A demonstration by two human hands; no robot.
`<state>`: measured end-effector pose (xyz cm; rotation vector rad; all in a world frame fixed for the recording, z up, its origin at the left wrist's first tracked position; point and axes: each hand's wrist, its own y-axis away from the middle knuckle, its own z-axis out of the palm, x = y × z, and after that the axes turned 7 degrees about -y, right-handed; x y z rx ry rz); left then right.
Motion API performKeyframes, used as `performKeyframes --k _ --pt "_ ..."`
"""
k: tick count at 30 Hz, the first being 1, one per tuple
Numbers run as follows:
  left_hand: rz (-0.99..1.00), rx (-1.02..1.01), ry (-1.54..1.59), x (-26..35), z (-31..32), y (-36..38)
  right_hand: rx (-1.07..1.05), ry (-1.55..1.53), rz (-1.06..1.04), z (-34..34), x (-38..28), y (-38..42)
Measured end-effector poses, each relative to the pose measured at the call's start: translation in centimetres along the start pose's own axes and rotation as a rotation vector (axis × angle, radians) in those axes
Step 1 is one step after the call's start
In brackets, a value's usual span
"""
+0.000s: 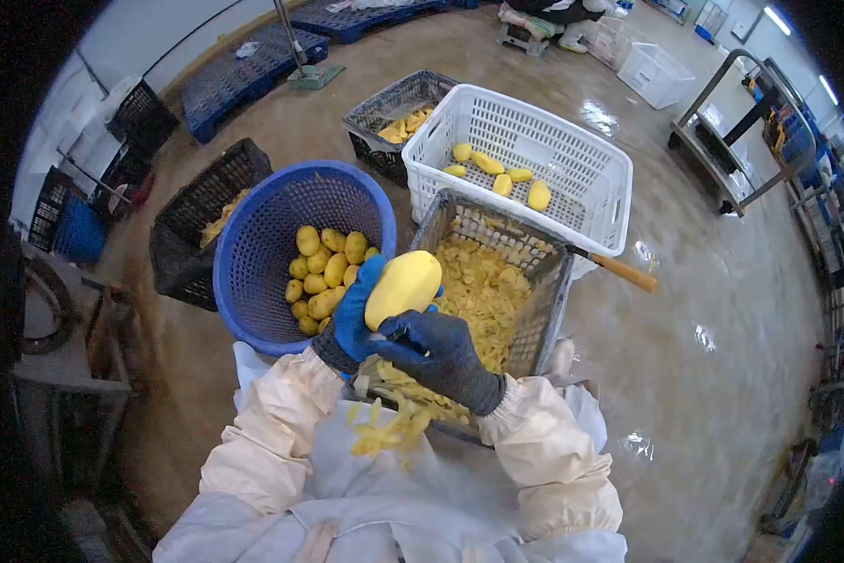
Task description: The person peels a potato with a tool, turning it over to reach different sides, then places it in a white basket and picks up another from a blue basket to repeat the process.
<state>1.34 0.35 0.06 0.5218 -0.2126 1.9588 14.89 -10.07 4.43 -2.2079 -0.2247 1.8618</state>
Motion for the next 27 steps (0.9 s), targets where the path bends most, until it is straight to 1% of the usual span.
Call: performKeyframes --k 1,3,5,6,7,8,9,11,12,13,15,16,17,19,20,21,23,24,25,26,27 --pt "-0.005 0.002 0.0 0.0 0.5 -0.1 0.033 0.053 -0.018 0.0 0.4 -0.1" --pt "-0.006 0.067 -0.067 -0.5 1.5 -0.3 0.337 -0.486 0.417 -2.4 0.7 -1.4" --pt "-0.049 0.083 -0.058 -0.2 2.3 0.6 0.63 -0.414 0.317 -6.7 3.6 -2.7" --pt "-0.052 -0.005 -0.146 0.1 2.7 0.6 0.643 -0.417 0.315 -7.4 3.5 -2.7" --pt "-0.056 -0.097 -0.234 0.4 3.0 0.6 0.652 -0.544 0.28 -7.9 3.1 -2.7" --pt "-0.074 -0.006 -0.221 0.4 3.3 0.7 0.65 -0.667 0.243 -8.2 2.5 -2.9" --pt "-0.072 -0.01 -0.222 0.6 3.3 0.4 0.538 -0.69 0.259 -7.3 2.0 -2.6" --pt "-0.015 -0.032 -0.401 0.9 3.4 -0.1 0.31 -0.585 0.461 -5.4 -1.2 -2.2" --pt "-0.036 -0.028 -0.41 0.7 3.7 0.4 0.331 -0.565 0.507 -5.7 -0.6 -2.4" --pt "-0.051 -0.031 -0.413 0.7 4.2 0.6 0.346 -0.571 0.507 -6.4 1.0 -2.4" --pt "0.024 -0.001 -0.695 0.8 5.0 0.8 0.602 -0.113 -0.009 -8.2 6.1 -2.1" --pt "0.126 0.039 -0.87 1.1 5.2 0.7 0.657 -0.019 -0.09 -8.2 7.9 -2.5" --pt "0.129 0.032 -0.875 1.2 5.2 0.5 0.661 -0.018 -0.098 -7.4 5.2 -2.8" --pt "0.183 0.063 -1.092 1.4 5.3 0.6 0.272 -0.692 0.504 -5.6 0.2 -2.3" --pt "0.097 0.094 -1.065 1.7 6.2 0.9 0.35 -0.777 0.525 -6.1 0.6 -2.3" --pt "0.085 0.087 -1.071 1.7 6.1 1.0 0.471 -0.472 0.416 -7.1 2.8 -2.3" --pt "0.137 0.041 -1.24 1.9 5.8 1.0 0.531 -0.849 0.435 -8.4 2.8 -3.2" --pt "0.141 0.033 -1.244 1.9 5.7 0.8 0.406 -0.786 0.407 -8.1 2.4 -2.4" --pt "0.183 0.051 -1.248 1.7 5.6 0.6 0.276 -0.72 0.383 -6.7 -0.2 -2.1" --pt "0.22 0.071 -1.252 1.5 5.5 0.6 0.184 -0.696 0.525 -5.6 -0.9 -2.1" --pt "0.211 0.064 -1.257 1.4 5.5 0.7 0.194 -0.702 0.522 -6.3 0.8 -2.4"
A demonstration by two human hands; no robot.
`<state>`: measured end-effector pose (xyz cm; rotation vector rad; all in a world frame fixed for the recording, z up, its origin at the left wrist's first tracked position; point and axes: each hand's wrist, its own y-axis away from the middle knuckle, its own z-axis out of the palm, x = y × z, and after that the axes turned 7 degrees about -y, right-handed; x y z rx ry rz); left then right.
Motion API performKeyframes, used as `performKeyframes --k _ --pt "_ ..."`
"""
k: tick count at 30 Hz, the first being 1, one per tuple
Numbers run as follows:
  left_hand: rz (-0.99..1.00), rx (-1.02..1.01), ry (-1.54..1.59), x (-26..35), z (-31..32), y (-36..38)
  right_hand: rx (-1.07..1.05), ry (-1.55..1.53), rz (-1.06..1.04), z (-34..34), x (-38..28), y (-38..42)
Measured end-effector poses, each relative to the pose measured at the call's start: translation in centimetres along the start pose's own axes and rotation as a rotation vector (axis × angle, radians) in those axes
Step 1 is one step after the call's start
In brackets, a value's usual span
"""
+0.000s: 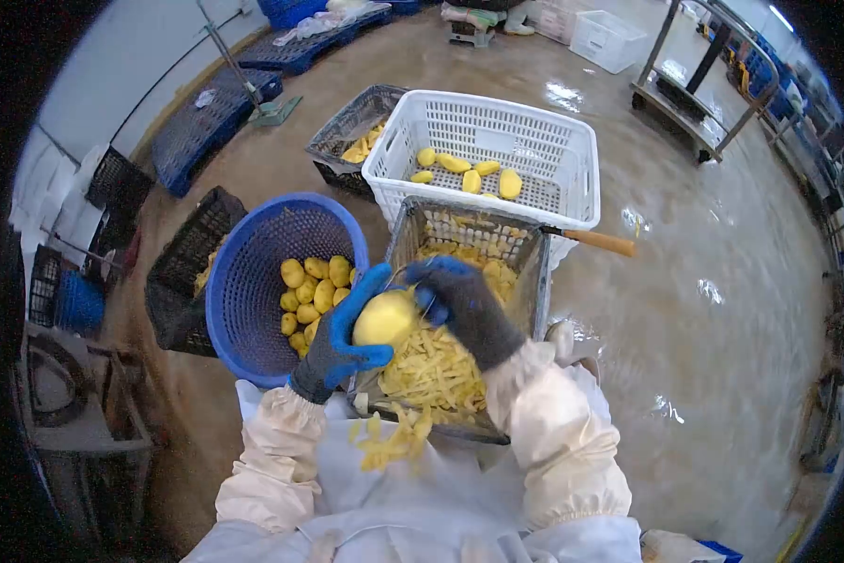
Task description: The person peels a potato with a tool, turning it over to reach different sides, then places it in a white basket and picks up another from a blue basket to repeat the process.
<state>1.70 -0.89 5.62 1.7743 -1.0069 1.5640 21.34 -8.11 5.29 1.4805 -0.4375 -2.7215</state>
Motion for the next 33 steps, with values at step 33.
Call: performKeyframes --k 33 --pt "-0.272 0.271 1.035 -5.6 -1.4 -1.0 0.182 -0.025 -0.167 -0.7 -0.3 -0.3"
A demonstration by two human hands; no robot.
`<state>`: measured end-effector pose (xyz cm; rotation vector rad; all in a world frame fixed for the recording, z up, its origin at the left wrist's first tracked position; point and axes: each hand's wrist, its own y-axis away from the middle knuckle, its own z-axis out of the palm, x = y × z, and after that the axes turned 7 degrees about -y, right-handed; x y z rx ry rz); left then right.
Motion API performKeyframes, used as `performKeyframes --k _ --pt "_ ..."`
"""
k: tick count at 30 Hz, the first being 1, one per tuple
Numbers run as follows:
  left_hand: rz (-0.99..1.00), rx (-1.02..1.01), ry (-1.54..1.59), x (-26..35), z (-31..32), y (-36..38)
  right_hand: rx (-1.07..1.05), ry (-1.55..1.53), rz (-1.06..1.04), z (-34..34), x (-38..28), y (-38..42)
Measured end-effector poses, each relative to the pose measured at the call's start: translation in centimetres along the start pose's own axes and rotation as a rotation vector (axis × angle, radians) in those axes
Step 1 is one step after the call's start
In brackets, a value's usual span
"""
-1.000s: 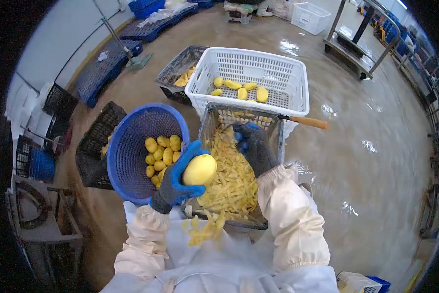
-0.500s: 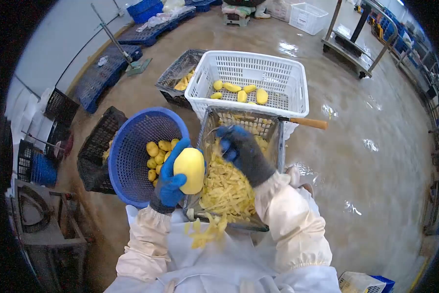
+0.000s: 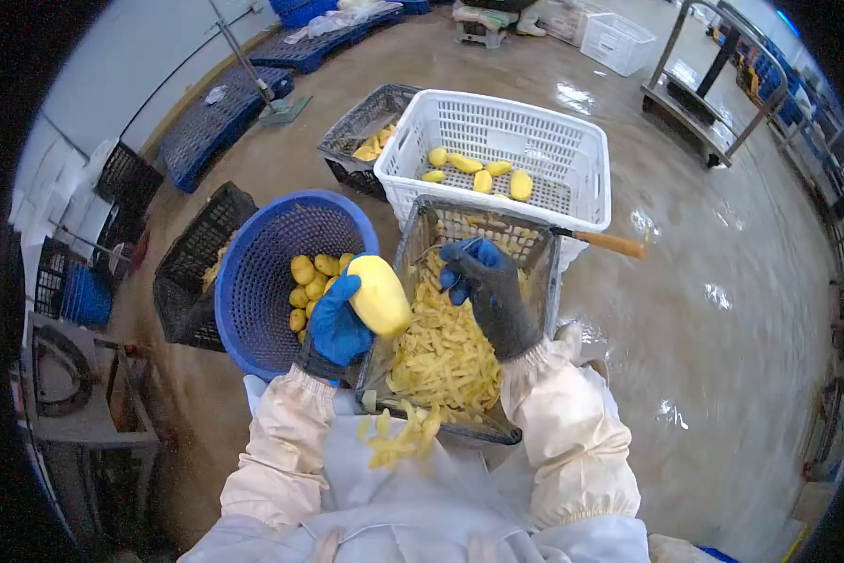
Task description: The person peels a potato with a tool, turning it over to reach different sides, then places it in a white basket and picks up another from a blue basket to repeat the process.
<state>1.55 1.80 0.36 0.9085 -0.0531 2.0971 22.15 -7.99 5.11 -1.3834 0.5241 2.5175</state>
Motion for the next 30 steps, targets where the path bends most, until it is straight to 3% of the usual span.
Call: performKeyframes --k 2,5,6,9,11,17,19,20,21,23,24,25,27,28,30 --pt "-0.135 -0.055 0.272 0.4 -0.4 -0.5 -0.018 -0.013 -0.063 1.3 1.2 0.4" --pt "-0.015 -0.023 0.353 -0.3 -0.3 -1.8 -0.079 -0.04 -0.161 3.3 2.9 1.7" --pt "0.011 0.031 0.189 -0.6 -0.8 -2.3 -0.121 0.039 -0.187 4.0 3.4 2.1" --pt "0.003 -0.015 0.313 -0.8 -1.3 -3.1 -0.194 0.226 -0.337 4.4 4.4 1.6" --pt "0.01 0.059 0.347 -0.9 -0.9 -3.6 -0.055 0.088 -0.211 3.9 3.5 0.3" --pt "0.047 0.15 0.357 -0.9 -0.5 -3.9 0.049 0.011 -0.258 3.2 4.3 -1.2" --pt "0.043 0.004 0.409 -0.7 -1.7 -4.0 0.186 -0.022 -0.345 0.5 4.2 -3.3" --pt "0.083 0.131 0.357 -0.1 -0.7 -3.5 0.195 -0.035 -0.348 0.0 2.5 -3.1" --pt "0.076 0.124 0.35 0.4 -0.1 -3.3 0.208 -0.051 -0.359 0.0 1.2 -2.7" --pt "0.058 0.277 0.382 0.8 0.5 -3.2 0.043 -0.067 -0.365 2.9 3.2 -1.8" --pt "0.045 0.232 0.337 0.2 -0.8 -3.9 -0.048 0.098 -0.377 4.2 4.8 -0.6" --pt "0.04 0.24 0.334 0.0 -0.8 -3.7 -0.092 0.209 -0.211 6.1 4.5 1.1" --pt "0.031 0.325 0.283 -0.4 -0.5 -3.6 0.029 0.095 -0.309 3.3 5.2 -1.8" --pt "0.042 0.259 0.297 -0.4 -0.9 -3.5 0.211 0.102 -0.371 2.0 4.2 -3.0" --pt "0.054 0.268 0.333 0.4 0.1 -3.0 0.187 0.16 -0.488 0.9 3.0 -3.4"
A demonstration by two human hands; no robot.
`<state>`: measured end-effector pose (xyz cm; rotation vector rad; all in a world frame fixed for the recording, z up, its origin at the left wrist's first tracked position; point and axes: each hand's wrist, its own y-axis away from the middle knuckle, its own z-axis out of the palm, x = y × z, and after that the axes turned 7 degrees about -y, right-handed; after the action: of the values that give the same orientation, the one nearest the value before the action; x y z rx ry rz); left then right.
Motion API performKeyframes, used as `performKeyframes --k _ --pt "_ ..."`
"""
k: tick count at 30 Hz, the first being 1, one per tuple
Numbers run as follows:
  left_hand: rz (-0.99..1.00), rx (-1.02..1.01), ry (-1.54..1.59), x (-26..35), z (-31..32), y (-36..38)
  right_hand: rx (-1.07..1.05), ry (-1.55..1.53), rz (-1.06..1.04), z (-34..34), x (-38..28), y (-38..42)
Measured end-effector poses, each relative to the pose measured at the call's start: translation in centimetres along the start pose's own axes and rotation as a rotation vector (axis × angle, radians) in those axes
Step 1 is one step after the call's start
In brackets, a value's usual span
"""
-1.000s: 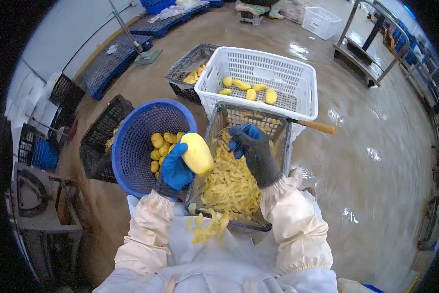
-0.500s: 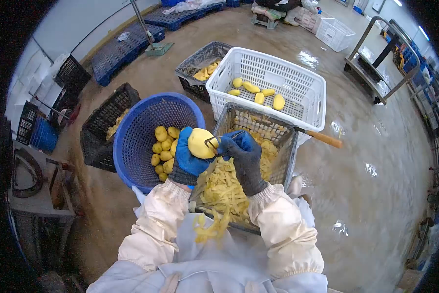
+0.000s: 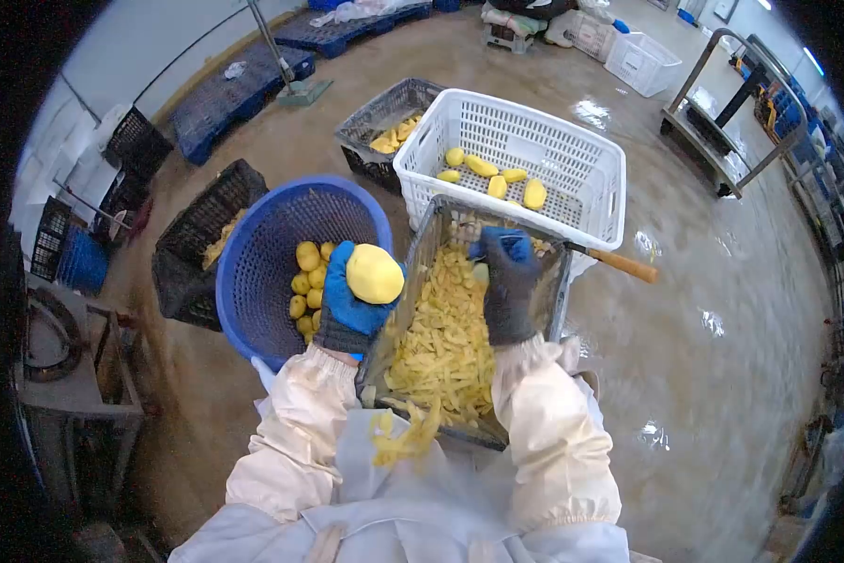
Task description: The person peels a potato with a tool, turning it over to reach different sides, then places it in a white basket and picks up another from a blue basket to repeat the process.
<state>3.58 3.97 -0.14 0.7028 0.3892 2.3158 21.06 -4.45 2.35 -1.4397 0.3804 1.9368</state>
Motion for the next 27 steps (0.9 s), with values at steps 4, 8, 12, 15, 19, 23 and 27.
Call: performKeyframes --k 4,8,12,15,19,23,27 --pt "-0.013 -0.21 -0.029 -0.5 -1.7 -1.6 -0.249 -0.037 0.225 3.6 -1.1 3.9" --pt "0.016 -0.071 0.032 0.3 -0.4 0.3 -0.119 -0.403 0.337 0.0 -3.9 0.1" --pt "0.318 -0.253 -0.401 0.2 -0.1 1.3 -0.384 -0.093 0.074 4.0 0.5 5.3" --pt "0.211 -0.211 -0.156 -0.1 -1.8 -0.4 -0.21 -0.089 0.072 3.0 1.3 3.6" --pt "-0.078 -0.053 0.238 0.9 -0.2 -0.1 -0.222 -0.138 0.064 1.7 0.8 2.2" --pt "-0.073 -0.118 0.016 0.2 -0.6 0.2 -0.223 -0.141 0.123 1.9 0.8 2.7" --pt "-0.124 -0.063 0.133 0.1 -0.2 -0.2 -0.231 -0.173 0.006 0.8 0.1 1.7"
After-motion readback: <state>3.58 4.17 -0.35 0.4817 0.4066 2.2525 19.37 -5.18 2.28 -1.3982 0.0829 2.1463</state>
